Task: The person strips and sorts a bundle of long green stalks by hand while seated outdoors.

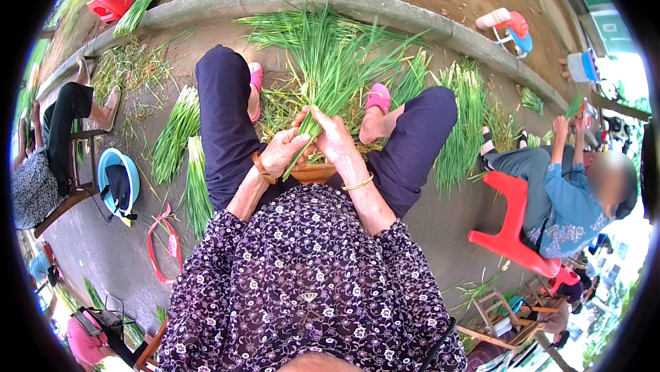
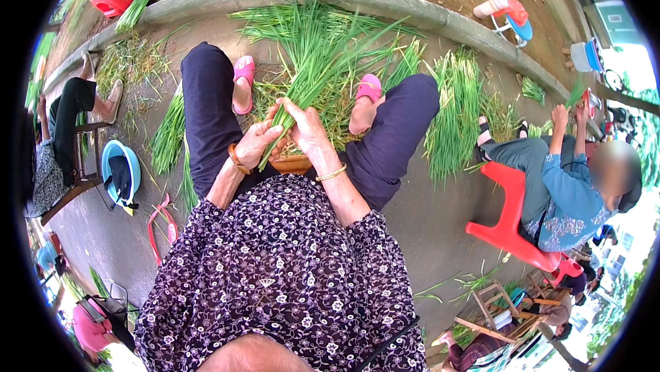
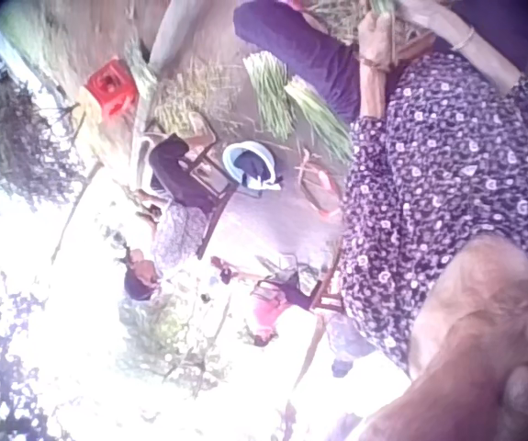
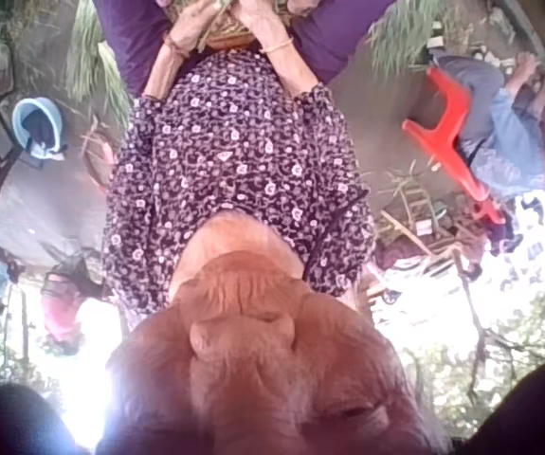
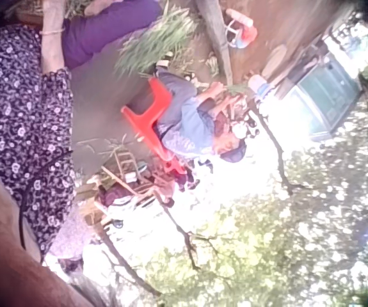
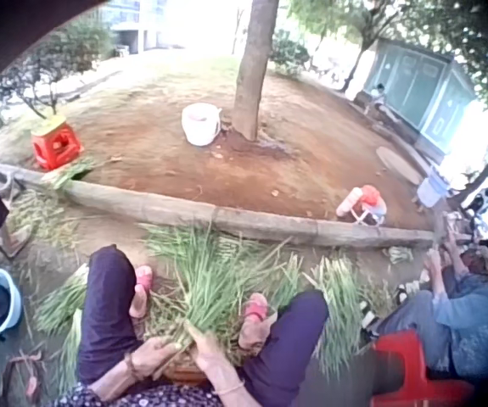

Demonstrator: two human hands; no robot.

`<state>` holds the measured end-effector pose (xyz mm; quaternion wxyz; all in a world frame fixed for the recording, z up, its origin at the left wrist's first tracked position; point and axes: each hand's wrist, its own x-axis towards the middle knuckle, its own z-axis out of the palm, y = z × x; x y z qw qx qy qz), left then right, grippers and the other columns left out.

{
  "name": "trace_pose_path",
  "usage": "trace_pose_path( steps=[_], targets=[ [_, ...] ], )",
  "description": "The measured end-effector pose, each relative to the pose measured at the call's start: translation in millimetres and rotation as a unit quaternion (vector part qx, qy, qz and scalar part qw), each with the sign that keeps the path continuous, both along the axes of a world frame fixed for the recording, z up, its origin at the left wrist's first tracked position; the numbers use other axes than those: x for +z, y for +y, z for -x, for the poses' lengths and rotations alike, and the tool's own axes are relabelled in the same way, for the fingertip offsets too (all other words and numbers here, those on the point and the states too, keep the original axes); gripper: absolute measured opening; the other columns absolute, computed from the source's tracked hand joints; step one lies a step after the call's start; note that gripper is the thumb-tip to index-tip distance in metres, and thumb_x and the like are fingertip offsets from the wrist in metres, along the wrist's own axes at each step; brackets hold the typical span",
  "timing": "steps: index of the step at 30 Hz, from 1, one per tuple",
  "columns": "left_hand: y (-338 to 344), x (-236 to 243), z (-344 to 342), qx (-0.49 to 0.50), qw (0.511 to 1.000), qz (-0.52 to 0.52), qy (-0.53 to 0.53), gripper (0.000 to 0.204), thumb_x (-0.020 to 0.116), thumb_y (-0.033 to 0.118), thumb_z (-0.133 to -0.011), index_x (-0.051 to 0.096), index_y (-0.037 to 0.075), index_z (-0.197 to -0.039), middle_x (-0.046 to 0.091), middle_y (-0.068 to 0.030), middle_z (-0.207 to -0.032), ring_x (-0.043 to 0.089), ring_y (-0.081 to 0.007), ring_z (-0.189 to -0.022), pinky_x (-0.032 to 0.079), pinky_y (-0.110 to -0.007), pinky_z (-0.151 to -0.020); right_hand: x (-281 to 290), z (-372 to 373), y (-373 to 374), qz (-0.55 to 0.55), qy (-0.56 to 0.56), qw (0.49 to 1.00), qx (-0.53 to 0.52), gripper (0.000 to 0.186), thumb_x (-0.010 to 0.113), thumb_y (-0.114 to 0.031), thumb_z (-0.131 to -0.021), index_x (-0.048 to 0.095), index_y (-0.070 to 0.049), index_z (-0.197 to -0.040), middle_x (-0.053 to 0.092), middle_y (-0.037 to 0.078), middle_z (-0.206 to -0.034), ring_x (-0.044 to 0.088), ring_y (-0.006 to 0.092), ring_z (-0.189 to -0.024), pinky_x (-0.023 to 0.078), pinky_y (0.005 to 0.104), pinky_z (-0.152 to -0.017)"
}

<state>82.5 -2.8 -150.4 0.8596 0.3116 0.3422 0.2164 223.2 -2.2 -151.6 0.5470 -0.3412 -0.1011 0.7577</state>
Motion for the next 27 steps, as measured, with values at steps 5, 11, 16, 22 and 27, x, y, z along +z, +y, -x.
trace_pose_path(
  steps=[5, 11, 16, 22, 27],
  targets=[
    [2, 9, 3, -0.038, 0.999, 0.009, -0.003, 0.027, 0.048, 0.027, -0.084, 0.050, 0.002, -0.092, 0.051, -0.0028, -0.066, 0.051, -0.0109, -0.050, 0.041, -0.020, -0.041, 1, -8, 6, -0.025, -0.018, 0.999, -0.031, 0.022, 0.046, -0.021, -0.085, 0.050, 0.000, -0.089, 0.057, 0.011, -0.076, 0.057, 0.0200, -0.066, 0.048, 0.0299, -0.057],
    [0, 10, 3, -0.039, 0.999, -0.003, 0.000, 0.026, 0.050, 0.022, -0.083, 0.049, 0.001, -0.097, 0.050, -0.0022, -0.068, 0.043, -0.0066, -0.042, 0.034, -0.018, -0.036, 1, -9, 7, -0.058, -0.079, 0.995, -0.016, 0.027, 0.047, -0.027, -0.084, 0.049, -0.001, -0.092, 0.057, 0.010, -0.078, 0.057, 0.0178, -0.067, 0.048, 0.0290, -0.056],
    [5, 12, 2, 0.041, 0.998, 0.034, -0.021, 0.022, 0.050, 0.021, -0.083, 0.050, 0.004, -0.097, 0.049, 0.0012, -0.066, 0.027, -0.0015, -0.038, 0.019, -0.016, -0.034, 2, -13, 9, -0.058, -0.135, 0.988, 0.038, 0.033, 0.051, -0.033, -0.082, 0.053, -0.001, -0.091, 0.058, 0.008, -0.078, 0.056, 0.0130, -0.063, 0.045, 0.0237, -0.053],
    [10, 6, 1, 0.094, 0.995, -0.017, -0.026, 0.016, 0.049, 0.020, -0.083, 0.048, 0.005, -0.088, 0.050, 0.0009, -0.065, 0.028, -0.0011, -0.038, 0.019, -0.015, -0.033, -1, -5, 4, -0.055, -0.217, 0.973, 0.065, 0.023, 0.057, -0.023, -0.078, 0.057, 0.000, -0.081, 0.058, 0.005, -0.067, 0.054, 0.0108, -0.051, 0.044, 0.0218, -0.050],
    [9, 3, -2, 0.112, 0.994, -0.016, -0.006, 0.014, 0.049, 0.017, -0.083, 0.047, 0.004, -0.088, 0.051, 0.0000, -0.067, 0.032, -0.0019, -0.040, 0.022, -0.015, -0.033, -4, -9, 4, -0.012, -0.225, 0.971, 0.074, 0.019, 0.057, -0.019, -0.077, 0.059, -0.001, -0.074, 0.057, 0.004, -0.060, 0.054, 0.0103, -0.049, 0.042, 0.0206, -0.046]
  ],
)
